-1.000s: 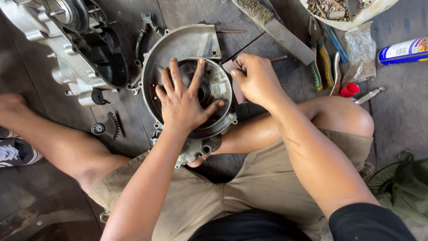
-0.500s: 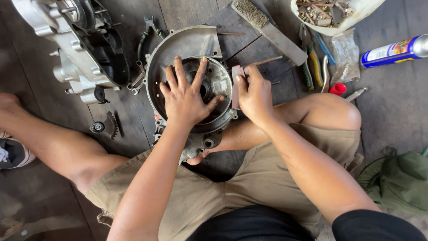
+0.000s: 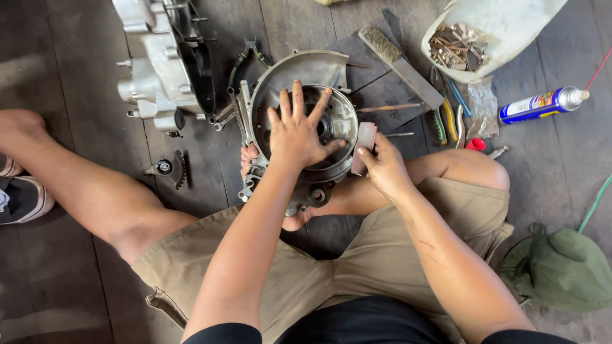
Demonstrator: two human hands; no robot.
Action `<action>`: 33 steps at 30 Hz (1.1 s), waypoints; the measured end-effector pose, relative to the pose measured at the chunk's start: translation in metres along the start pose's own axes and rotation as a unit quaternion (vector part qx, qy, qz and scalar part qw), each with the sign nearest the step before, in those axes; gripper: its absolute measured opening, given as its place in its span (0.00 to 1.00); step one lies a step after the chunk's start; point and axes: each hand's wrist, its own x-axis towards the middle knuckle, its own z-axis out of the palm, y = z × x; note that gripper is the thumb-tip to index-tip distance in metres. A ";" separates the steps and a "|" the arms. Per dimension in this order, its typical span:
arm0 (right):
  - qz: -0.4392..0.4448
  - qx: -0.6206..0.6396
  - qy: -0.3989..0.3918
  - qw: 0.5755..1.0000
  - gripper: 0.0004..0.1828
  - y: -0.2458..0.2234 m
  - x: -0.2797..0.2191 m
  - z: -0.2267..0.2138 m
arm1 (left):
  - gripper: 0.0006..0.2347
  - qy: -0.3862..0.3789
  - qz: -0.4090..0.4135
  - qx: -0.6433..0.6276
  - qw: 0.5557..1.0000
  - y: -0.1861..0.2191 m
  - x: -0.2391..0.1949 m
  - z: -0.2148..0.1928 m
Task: Sanding and cleaning the interior of a motorcycle engine casing using sandpaper and a metal rod.
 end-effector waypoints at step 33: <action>-0.020 -0.184 0.021 0.982 0.15 -0.013 -0.001 -0.009 | 0.44 -0.004 -0.040 -0.011 0.999 0.010 0.003 0.000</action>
